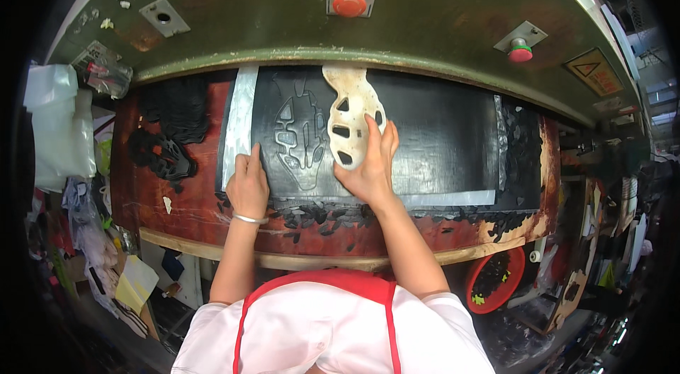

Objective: The person uses a die-cutting press to cut black rubber sheets into shoe insole shapes. They place a white template on the sheet, press the machine, remove the cut pieces, and repeat the cycle. The cut insoles are stacked on the table, and the person also handles a plastic bag and a roll of rubber material.

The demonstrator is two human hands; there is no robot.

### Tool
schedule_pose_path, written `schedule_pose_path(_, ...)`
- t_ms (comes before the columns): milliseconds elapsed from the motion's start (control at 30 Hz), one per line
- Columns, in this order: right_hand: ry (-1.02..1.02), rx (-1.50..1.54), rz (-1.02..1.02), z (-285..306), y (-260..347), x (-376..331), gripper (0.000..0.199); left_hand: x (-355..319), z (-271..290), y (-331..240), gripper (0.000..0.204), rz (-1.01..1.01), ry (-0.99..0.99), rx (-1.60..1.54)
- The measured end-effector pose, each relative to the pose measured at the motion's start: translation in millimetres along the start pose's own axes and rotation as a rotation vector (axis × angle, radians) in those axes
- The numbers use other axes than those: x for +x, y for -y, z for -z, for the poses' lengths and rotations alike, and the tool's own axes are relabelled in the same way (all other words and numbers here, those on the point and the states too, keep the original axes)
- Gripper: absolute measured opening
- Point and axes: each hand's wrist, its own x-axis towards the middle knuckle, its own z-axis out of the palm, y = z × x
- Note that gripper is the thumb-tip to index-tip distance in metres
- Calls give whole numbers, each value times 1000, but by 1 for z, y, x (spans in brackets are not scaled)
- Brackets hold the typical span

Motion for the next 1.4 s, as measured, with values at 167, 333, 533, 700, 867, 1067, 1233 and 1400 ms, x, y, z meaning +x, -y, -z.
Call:
schedule_pose_path(167,-62,250,-79,20,-28,53,104,44,-7,1,35,-15,-58,-98)
schedule_pose_path(333,-750,90,-184,132,-89,130,75,29,9,-14,30,-50,-34,-166)
schedule_pose_path(533,-753,-238,-76,141,-109,188,91,31,-31,-27,16,-58,6,-154)
schedule_pose_path(700,-751,-203,-67,133,-123,184,96,60,-45,-22,9,-83,-67,-237)
schedule_pose_path(867,-521,29,-205,131,-112,129,88,52,-39,-23,7,-10,-15,-212)
schedule_pose_path(1067,20,81,-304,72,-87,-15,24,29,-42,-18,7,-35,-38,-295)
schedule_pose_path(1233,26,94,-163,80,-94,-54,11,3,-35,-20,14,-26,-24,-308)
schedule_pose_path(1400,34,116,-273,100,-62,-49,11,-41,-8,-27,16,12,94,-310)
